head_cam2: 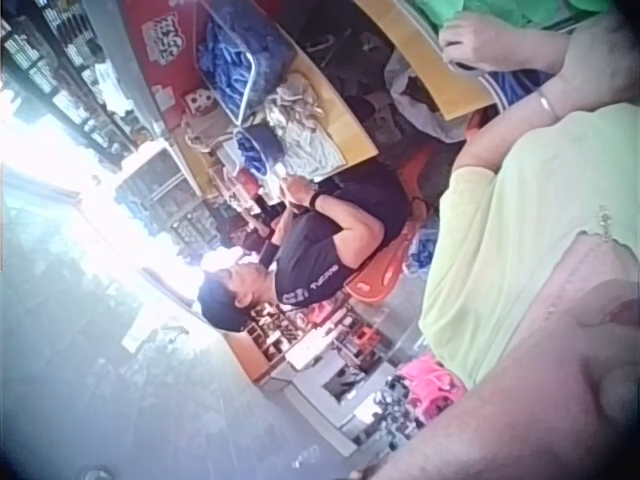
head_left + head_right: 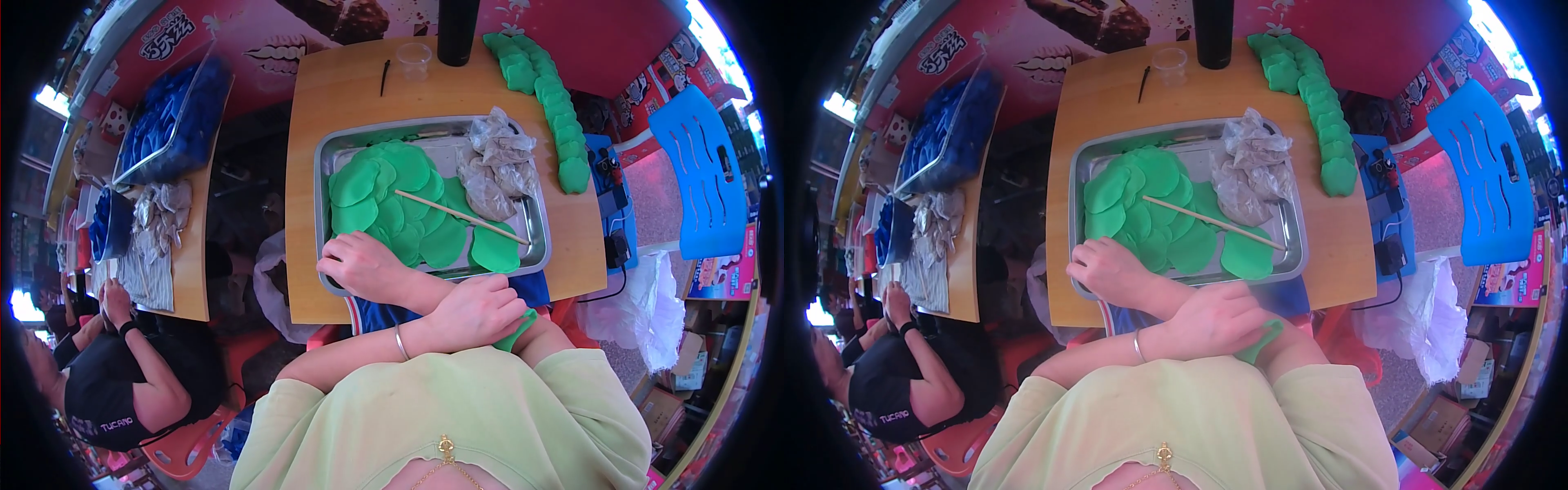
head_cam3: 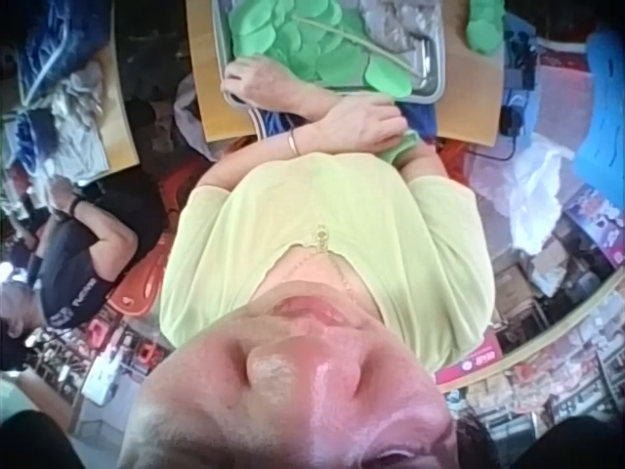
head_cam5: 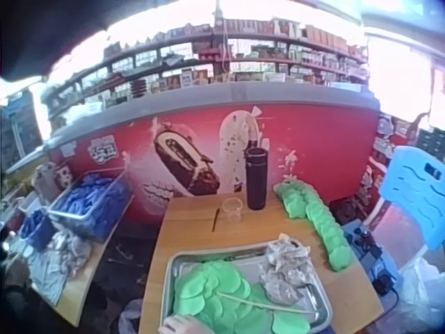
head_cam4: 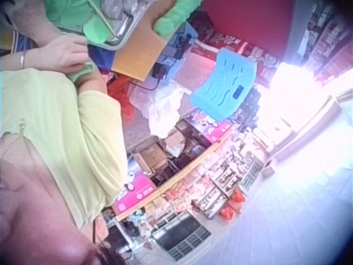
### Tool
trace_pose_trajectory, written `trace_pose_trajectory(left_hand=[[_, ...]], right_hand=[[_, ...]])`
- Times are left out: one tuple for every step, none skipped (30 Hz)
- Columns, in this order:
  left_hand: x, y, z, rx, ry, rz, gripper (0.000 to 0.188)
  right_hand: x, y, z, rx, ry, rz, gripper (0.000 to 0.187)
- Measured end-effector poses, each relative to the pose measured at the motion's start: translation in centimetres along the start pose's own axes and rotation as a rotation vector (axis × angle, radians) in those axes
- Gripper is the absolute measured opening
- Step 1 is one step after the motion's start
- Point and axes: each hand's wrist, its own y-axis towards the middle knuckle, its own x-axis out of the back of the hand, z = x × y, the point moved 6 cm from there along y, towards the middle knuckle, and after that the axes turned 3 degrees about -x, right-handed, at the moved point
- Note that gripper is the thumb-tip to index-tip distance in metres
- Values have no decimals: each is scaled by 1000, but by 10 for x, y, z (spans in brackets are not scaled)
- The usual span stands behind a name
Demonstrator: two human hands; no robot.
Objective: Assembling decorative leather craft items by wrapping green leather circles around a core using a wooden stick and plastic wrap.
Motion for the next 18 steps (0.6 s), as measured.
trace_pose_trajectory(left_hand=[[1, 0, -1, -6, 0, -7, 20], [2, 0, -1, -11, -1, -15, 19], [2, 0, -1, -11, 0, -15, 19], [1, 0, -2, -30, -16, -17, 19], [1, 0, -3, -49, -32, -18, 18], [2, 0, -3, -49, -32, -18, 18], [1, 0, -5, -40, -44, 22, 17], [-1, 0, -5, -32, -55, 63, 17], [-2, -1, -5, -32, -53, 62, 17], [-2, -1, -5, -29, -46, 53, 17], [-2, -1, -5, -26, -38, 43, 17], [-2, -1, -5, -26, -37, 43, 17], [4, 0, -5, -30, -25, -19, 18], [9, 1, -5, -33, -14, -81, 19], [11, 1, -5, -33, -13, -80, 19], [15, 1, -2, -18, -63, -86, 18], [19, 0, 0, -3, -114, -92, 18], [25, -1, 1, -2, -112, -92, 18]], right_hand=[[0, 0, 0, -1, -2, 1, 12], [0, 0, 0, -2, -3, 2, 12], [1, 0, 1, -1, -3, 2, 12], [1, 0, 1, -13, -1, 10, 12], [1, 0, 0, -24, 1, 18, 12], [1, 0, 0, -23, 1, 18, 12], [1, 0, 1, -23, 2, 18, 12], [1, 0, 1, -22, 4, 19, 12], [1, 0, 1, -20, 4, 19, 12], [1, 0, 1, -21, 3, 17, 11], [1, 1, 1, -22, 2, 15, 11], [2, 1, 2, -20, 1, 14, 11], [2, 1, 2, -18, -2, 13, 12], [3, 1, 2, -15, -5, 12, 12], [4, 2, 2, -15, -4, 10, 12], [6, 2, 2, -13, 4, 19, 12], [9, 3, 1, -11, 13, 28, 13], [13, 3, 0, -9, 14, 28, 13]])
